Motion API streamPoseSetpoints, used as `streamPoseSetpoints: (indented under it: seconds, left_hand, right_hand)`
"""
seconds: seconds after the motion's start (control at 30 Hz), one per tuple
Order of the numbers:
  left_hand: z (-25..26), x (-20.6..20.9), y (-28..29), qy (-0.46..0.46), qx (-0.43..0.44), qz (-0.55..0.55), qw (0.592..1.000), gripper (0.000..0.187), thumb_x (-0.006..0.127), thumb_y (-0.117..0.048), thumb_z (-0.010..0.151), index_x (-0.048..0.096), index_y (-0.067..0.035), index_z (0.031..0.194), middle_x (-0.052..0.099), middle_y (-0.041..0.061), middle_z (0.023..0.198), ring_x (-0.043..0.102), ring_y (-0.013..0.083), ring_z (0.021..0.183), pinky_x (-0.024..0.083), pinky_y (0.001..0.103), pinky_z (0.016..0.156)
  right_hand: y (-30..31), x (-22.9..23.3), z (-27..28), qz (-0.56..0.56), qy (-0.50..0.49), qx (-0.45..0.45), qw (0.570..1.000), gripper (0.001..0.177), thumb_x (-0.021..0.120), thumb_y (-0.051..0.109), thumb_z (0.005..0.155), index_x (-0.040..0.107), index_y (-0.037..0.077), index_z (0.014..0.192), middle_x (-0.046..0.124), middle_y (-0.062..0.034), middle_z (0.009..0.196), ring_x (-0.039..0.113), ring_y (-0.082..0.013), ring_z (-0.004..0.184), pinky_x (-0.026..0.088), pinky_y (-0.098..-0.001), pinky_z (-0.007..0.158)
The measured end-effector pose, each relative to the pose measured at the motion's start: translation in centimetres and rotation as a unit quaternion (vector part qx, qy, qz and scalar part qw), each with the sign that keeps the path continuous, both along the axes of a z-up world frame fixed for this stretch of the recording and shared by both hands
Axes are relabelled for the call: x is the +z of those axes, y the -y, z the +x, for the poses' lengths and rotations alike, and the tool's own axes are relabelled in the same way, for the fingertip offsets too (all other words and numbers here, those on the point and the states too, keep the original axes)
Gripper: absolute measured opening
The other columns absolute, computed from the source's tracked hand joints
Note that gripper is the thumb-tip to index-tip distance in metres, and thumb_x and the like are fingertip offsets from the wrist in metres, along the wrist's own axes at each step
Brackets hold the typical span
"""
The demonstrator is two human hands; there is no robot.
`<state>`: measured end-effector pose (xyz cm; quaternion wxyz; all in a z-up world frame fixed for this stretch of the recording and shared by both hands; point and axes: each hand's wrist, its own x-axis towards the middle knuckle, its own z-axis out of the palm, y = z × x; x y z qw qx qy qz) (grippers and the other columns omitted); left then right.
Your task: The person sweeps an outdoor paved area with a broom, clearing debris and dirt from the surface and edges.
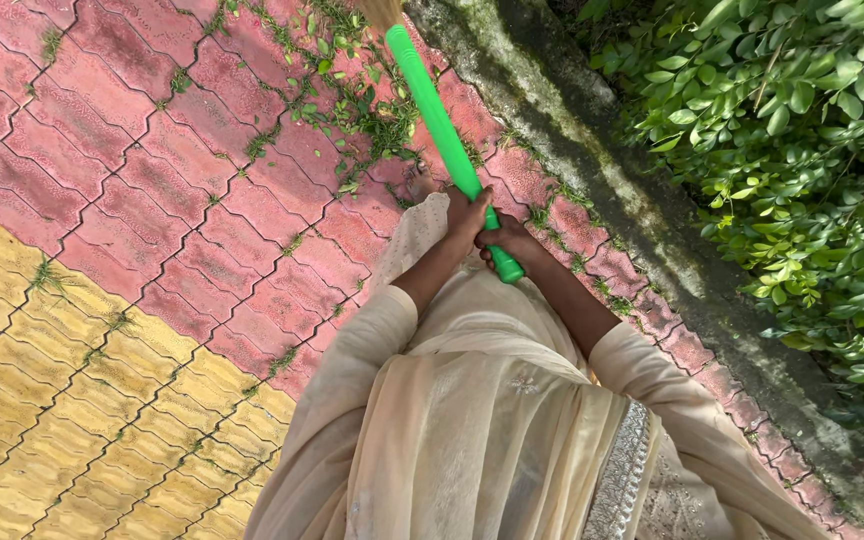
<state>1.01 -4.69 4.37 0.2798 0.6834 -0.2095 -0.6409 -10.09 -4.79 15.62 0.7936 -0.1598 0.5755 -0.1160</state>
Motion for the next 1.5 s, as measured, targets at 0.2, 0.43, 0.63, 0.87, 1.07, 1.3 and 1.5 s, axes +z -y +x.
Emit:
streamPoseSetpoints:
  seconds: [0.2, 0.43, 0.63, 0.87, 1.07, 1.3, 1.5]
  left_hand:
    - [-2.8, -3.1, 3.6, -0.136, -0.259, 0.134, 0.947, 0.041, 0.079, -0.037, 0.080, 0.072, 0.001, 0.095, 0.070, 0.014, 0.080, 0.065, 0.0256, 0.060, 0.052, 0.045, 0.050]
    - [1.6, -4.5, 5.7, -0.140, 0.024, 0.097, 0.985, 0.039, 0.079, -0.033, 0.084, 0.071, 0.003, 0.098, 0.073, 0.013, 0.084, 0.070, 0.0239, 0.066, 0.055, 0.038, 0.053]
    - [-1.2, -4.5, 11.9, -0.121, 0.258, 0.014, 0.958, 0.050, 0.074, -0.030, 0.085, 0.049, -0.002, 0.118, 0.065, 0.012, 0.090, 0.066, 0.0209, 0.069, 0.055, 0.039, 0.057]
    - [-7.8, -3.1, 12.9, -0.057, 0.121, 0.013, 0.991, 0.065, 0.077, -0.029, 0.083, 0.038, -0.002, 0.127, 0.066, 0.013, 0.089, 0.066, 0.0195, 0.069, 0.057, 0.037, 0.055]
    - [-7.4, -5.0, 10.7, -0.174, 0.223, 0.126, 0.951, 0.050, 0.077, -0.030, 0.085, 0.060, 0.008, 0.113, 0.064, 0.012, 0.080, 0.062, 0.0216, 0.061, 0.051, 0.039, 0.049]
    - [-5.9, -1.5, 13.0, -0.075, 0.308, 0.006, 0.948, 0.048, 0.071, -0.031, 0.087, 0.061, 0.011, 0.109, 0.067, 0.016, 0.084, 0.065, 0.0245, 0.064, 0.054, 0.041, 0.055]
    - [-9.2, 1.7, 12.2, 0.022, 0.138, 0.055, 0.989, 0.070, 0.076, -0.034, 0.089, 0.036, 0.008, 0.128, 0.067, 0.019, 0.101, 0.070, 0.0263, 0.084, 0.058, 0.040, 0.068]
  right_hand:
    - [-2.4, -4.2, -0.6, 0.081, 0.029, -0.231, 0.969, 0.016, 0.066, 0.010, 0.090, 0.058, 0.002, 0.101, 0.064, -0.0110, 0.080, 0.063, -0.0193, 0.064, 0.058, -0.0358, 0.056]
    - [5.2, -11.1, 0.3, 0.062, 0.045, 0.047, 0.996, 0.018, 0.067, 0.009, 0.089, 0.060, -0.003, 0.100, 0.065, -0.0140, 0.076, 0.066, -0.0234, 0.061, 0.058, -0.0377, 0.054]
    - [16.2, -7.5, -1.9, -0.012, 0.048, 0.174, 0.983, 0.024, 0.069, 0.006, 0.083, 0.058, 0.003, 0.104, 0.065, -0.0099, 0.079, 0.064, -0.0193, 0.060, 0.056, -0.0362, 0.049]
    - [14.4, -2.9, -8.0, 0.091, 0.072, 0.060, 0.991, 0.015, 0.065, 0.006, 0.088, 0.057, 0.003, 0.101, 0.060, -0.0085, 0.077, 0.061, -0.0179, 0.061, 0.055, -0.0350, 0.052]
    - [16.0, -8.1, -7.4, 0.196, 0.056, 0.174, 0.963, 0.014, 0.063, 0.008, 0.090, 0.057, -0.001, 0.099, 0.063, -0.0114, 0.076, 0.066, -0.0228, 0.063, 0.059, -0.0375, 0.057]
    - [18.4, -5.0, -5.8, 0.025, 0.068, 0.232, 0.970, 0.024, 0.065, 0.005, 0.084, 0.051, 0.009, 0.104, 0.061, -0.0081, 0.076, 0.063, -0.0209, 0.061, 0.054, -0.0373, 0.050]
    - [15.4, -0.7, -9.9, 0.105, 0.100, 0.154, 0.977, 0.015, 0.063, 0.008, 0.090, 0.055, 0.007, 0.103, 0.064, -0.0083, 0.082, 0.064, -0.0200, 0.068, 0.058, -0.0377, 0.059]
